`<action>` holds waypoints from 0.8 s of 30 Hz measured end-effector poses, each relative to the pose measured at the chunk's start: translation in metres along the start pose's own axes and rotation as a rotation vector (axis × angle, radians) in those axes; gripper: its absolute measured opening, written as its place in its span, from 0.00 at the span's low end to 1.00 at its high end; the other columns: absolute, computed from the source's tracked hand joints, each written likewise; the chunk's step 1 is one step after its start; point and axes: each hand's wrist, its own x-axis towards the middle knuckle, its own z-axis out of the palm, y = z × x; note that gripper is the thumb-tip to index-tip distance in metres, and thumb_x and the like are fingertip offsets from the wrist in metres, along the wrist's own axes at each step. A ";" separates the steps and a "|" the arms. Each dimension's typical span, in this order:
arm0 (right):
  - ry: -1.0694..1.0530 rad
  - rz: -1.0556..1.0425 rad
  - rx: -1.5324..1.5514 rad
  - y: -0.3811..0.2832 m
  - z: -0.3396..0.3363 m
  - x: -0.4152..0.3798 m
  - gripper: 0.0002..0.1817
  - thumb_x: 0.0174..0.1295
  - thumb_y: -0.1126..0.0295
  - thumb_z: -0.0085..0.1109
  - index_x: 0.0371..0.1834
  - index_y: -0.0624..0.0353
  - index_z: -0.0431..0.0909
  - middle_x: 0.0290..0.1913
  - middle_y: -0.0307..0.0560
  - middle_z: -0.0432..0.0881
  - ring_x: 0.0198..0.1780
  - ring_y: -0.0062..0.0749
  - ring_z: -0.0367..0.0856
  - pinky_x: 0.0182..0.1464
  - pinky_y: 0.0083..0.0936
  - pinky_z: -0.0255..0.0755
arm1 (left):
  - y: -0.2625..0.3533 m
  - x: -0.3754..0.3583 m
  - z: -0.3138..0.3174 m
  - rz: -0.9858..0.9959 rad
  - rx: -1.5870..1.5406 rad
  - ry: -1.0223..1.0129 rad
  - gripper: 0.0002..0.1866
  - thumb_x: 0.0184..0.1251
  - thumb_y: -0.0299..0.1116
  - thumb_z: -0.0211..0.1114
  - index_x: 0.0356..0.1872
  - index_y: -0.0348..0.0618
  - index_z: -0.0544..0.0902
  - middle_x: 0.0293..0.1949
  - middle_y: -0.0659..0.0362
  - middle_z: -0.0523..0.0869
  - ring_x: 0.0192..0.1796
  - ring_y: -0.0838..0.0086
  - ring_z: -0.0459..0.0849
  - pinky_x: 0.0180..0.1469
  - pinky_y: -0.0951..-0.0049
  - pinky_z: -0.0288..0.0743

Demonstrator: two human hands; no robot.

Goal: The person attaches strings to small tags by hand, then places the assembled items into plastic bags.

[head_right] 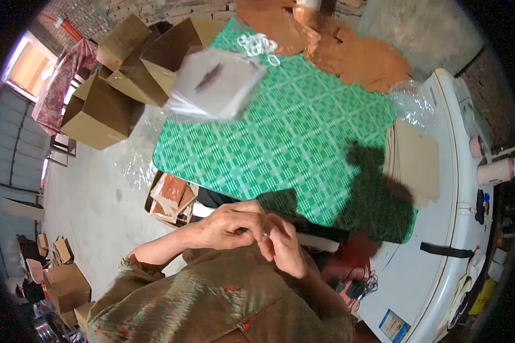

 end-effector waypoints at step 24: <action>0.286 -0.343 -1.416 0.090 -0.115 0.028 0.05 0.64 0.65 0.57 0.37 0.50 0.80 0.36 0.49 0.81 0.39 0.56 0.80 0.41 0.49 0.73 | -0.039 -0.008 -0.102 -0.550 0.048 0.255 0.12 0.74 0.30 0.62 0.52 0.35 0.84 0.42 0.60 0.87 0.46 0.78 0.84 0.49 0.75 0.80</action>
